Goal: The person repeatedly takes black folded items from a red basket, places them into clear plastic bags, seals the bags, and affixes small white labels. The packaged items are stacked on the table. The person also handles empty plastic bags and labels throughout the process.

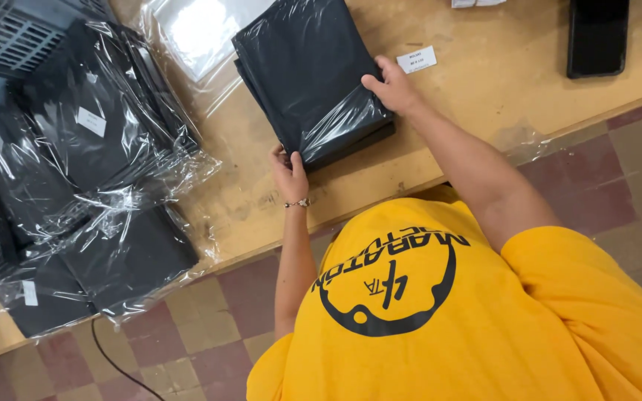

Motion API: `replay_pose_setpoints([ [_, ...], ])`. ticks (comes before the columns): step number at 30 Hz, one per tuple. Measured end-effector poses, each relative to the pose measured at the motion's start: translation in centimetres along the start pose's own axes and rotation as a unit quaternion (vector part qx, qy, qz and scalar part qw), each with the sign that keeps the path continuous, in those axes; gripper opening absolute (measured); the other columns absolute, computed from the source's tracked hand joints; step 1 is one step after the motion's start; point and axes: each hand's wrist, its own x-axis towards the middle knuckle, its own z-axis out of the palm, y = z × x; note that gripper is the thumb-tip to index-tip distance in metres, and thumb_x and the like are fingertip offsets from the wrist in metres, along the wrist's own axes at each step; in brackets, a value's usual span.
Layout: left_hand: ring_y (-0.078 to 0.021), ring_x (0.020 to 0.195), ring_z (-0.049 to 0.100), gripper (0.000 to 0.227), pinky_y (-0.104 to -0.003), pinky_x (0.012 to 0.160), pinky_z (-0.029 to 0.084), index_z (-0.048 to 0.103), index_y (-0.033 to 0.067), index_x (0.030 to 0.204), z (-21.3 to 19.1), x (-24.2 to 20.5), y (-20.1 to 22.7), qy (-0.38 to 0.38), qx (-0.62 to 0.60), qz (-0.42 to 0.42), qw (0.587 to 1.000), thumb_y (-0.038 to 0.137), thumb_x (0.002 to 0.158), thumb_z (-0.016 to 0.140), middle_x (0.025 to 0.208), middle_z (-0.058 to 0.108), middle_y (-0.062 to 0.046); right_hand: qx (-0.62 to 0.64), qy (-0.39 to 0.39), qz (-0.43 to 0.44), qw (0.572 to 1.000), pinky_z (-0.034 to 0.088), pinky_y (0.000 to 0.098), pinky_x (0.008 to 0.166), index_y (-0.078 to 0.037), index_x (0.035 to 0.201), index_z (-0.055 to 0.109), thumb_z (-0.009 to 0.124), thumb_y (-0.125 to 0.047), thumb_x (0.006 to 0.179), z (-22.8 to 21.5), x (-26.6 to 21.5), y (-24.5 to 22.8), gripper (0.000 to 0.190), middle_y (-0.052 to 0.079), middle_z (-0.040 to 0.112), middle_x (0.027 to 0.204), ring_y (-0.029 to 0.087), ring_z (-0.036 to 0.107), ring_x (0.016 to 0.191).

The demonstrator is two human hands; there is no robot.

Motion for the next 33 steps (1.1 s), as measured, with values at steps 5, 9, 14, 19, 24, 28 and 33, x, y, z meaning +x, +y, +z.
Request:
replay_pose_setpoints([
  [5,-0.0161,0.081,0.061,0.042,-0.031,0.077,0.051,0.046,0.0081,0.142,0.0,-0.3,-0.3,0.011,-0.039,0.025,0.999,0.022,0.102,0.049,0.111,0.061,-0.008,0.137,0.021,0.02,0.99,0.055,0.025,0.083,-0.008,0.116,0.061,0.072,-0.017,0.097,0.1,-1.3,0.1,0.024,0.002,0.068,0.107,0.009,0.064,0.096],
  [9,-0.0359,0.113,0.06,0.045,-0.046,0.095,0.051,0.044,0.0015,0.145,-0.8,-1.8,2.6,0.033,0.09,0.106,0.99,0.022,0.105,0.049,0.122,0.056,-0.019,0.003,0.021,0.069,0.997,0.05,0.0288,0.08,-0.009,0.122,0.053,0.066,-0.026,0.098,-0.6,-3.5,-5.2,0.032,0.004,0.066,0.104,0.012,0.062,0.093],
  [14,-0.0372,0.126,0.056,0.057,-0.047,0.104,0.047,0.059,0.0139,0.142,-0.8,-2.6,1.6,0.106,0.316,0.381,0.862,0.054,0.106,0.041,0.138,0.054,-0.016,-0.128,-0.035,0.129,0.983,0.054,0.0497,0.098,-0.023,0.153,0.038,0.087,-0.06,0.082,-2.9,-8.7,-6.1,0.095,0.023,0.06,0.137,0.041,0.063,0.12],
  [19,-0.032,0.136,0.056,0.042,-0.044,0.108,0.046,0.064,0.0238,0.137,-1.2,-2.2,3.7,0.113,0.4,0.472,0.777,0.035,0.108,0.036,0.143,0.061,-0.005,-0.201,-0.011,0.056,0.978,0.052,0.0547,0.1,-0.009,0.149,0.046,0.09,-0.03,0.08,-1.6,-10.0,-8.1,0.084,0.023,0.057,0.13,0.044,0.06,0.121],
  [24,-0.0255,0.13,0.062,0.04,-0.04,0.102,0.05,0.062,0.0197,0.137,-0.7,-0.6,5.5,0.071,0.389,0.54,0.743,0.029,0.107,0.037,0.139,0.062,-0.004,-0.228,0.019,0.154,0.961,0.057,0.0499,0.091,-0.014,0.141,0.052,0.085,-0.039,0.083,-0.7,-10.8,-4.7,0.071,0.015,0.066,0.117,0.037,0.068,0.11],
  [28,-0.0201,0.118,0.067,0.042,-0.03,0.084,0.056,0.063,0.0145,0.137,-0.6,1.2,4.2,0.054,0.368,0.534,0.759,0.035,0.102,0.051,0.125,0.068,-0.003,0.066,0.047,0.19,0.979,0.054,0.0209,0.052,-0.009,0.132,0.053,0.083,-0.016,0.084,-1.3,-9.9,-3.5,0.057,0.005,0.06,0.09,0.015,0.065,0.063],
  [33,-0.0195,0.115,0.067,0.04,-0.03,0.078,0.053,0.064,0.0173,0.134,-0.8,0.2,5.7,0.066,0.4,0.529,0.746,0.027,0.102,0.043,0.126,0.067,-0.003,-0.066,0.036,0.191,0.979,0.056,0.0417,0.091,-0.01,0.135,0.058,0.091,-0.032,0.077,-0.2,-10.1,-0.2,0.071,0.015,0.067,0.119,0.03,0.066,0.111],
])
